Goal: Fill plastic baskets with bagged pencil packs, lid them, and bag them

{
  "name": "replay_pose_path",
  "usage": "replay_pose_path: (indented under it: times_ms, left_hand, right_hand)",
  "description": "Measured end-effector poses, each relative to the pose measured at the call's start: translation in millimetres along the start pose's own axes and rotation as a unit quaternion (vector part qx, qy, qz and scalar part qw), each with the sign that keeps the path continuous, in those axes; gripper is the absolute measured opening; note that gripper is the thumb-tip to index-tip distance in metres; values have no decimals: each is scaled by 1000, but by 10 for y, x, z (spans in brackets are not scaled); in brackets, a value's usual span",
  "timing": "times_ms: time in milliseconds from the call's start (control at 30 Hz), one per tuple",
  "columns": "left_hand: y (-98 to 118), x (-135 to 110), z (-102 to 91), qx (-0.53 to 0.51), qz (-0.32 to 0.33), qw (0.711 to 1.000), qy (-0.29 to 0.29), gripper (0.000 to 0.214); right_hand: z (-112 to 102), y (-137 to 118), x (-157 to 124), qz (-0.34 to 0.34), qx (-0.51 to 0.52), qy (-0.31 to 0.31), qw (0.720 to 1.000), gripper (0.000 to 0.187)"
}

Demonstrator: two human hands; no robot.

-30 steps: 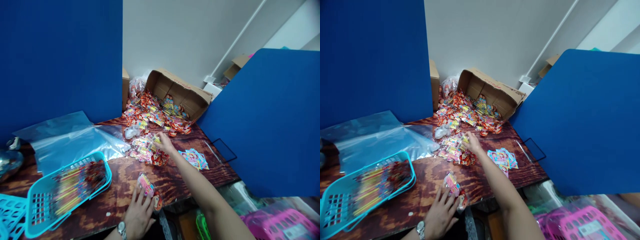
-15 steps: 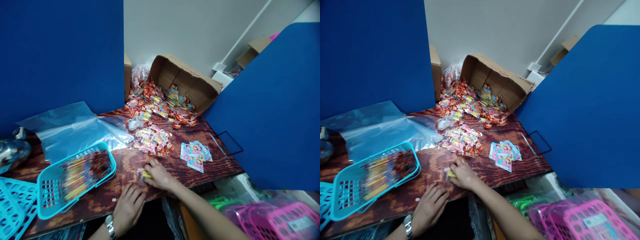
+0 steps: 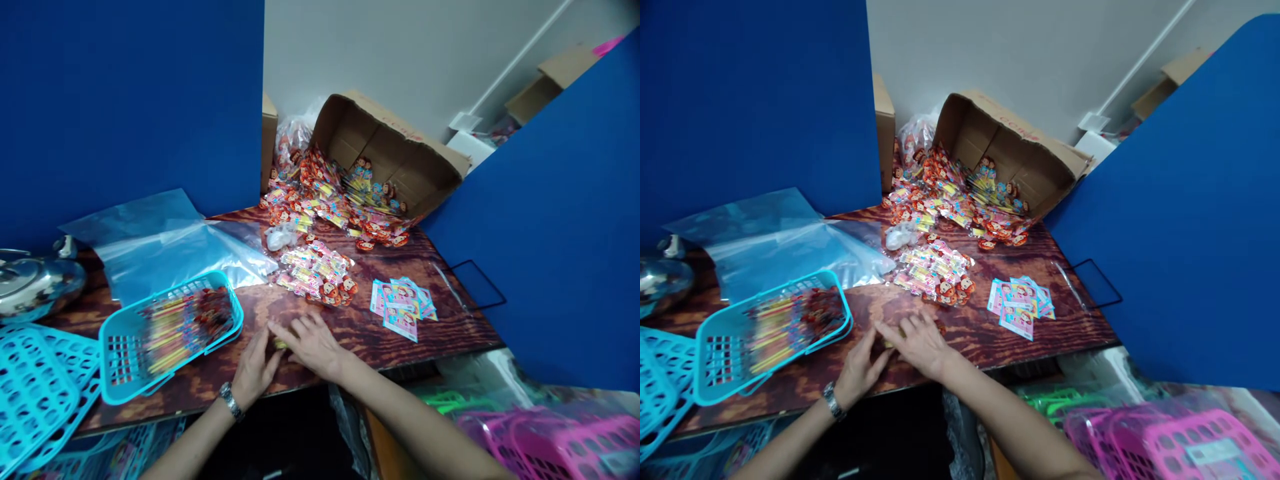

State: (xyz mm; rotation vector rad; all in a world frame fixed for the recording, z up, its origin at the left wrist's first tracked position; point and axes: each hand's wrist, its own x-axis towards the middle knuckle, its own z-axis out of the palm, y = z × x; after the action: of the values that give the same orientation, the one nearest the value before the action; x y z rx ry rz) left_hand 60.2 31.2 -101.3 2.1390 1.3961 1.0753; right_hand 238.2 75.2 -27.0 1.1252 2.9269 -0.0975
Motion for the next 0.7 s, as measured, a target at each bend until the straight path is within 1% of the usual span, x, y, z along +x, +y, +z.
replay_pose_path:
  times_ms: [67,100,133,167,233,267,300,433,500,633,700]
  left_hand:
    - [-26,-11,22,-2,11,1000,-10,58]
    - [-26,-19,23,-4,12,1000,-15,58]
    - [-19,-27,19,-6,13,1000,-20,59]
    - [-8,-35,10,-7,13,1000,-24,61]
    - [13,-54,-15,-10,13,999,-28,63]
    - [19,-66,-28,-11,13,999,-29,64]
    - [21,-81,-39,-12,13,999,-31,65]
    - [14,-147,-64,-10,10,999,-40,67]
    - [23,-165,-65,-8,11,999,-46,69]
    - [64,-130,-59,-25,-19,997,-64,73]
    - [71,-100,-53,-37,-33,996,-69,72]
  right_hand:
    - [-15,70,-52,37,11,-19,999,78]
    - [-26,110,-87,56,14,-30,998,77]
    - [-34,146,-124,72,14,-42,996,67]
    - [-35,174,-161,79,14,-55,995,54]
    - [-8,196,-234,73,12,-71,995,29]
    - [19,190,-267,66,10,-70,995,23]
    - [50,177,-298,58,6,-62,996,22]
    - [158,96,-381,50,14,-13,999,34]
    - [177,56,-399,55,37,-4,998,39]
    - [126,21,-391,68,70,-19,995,41]
    - [44,95,-356,49,114,-30,992,46]
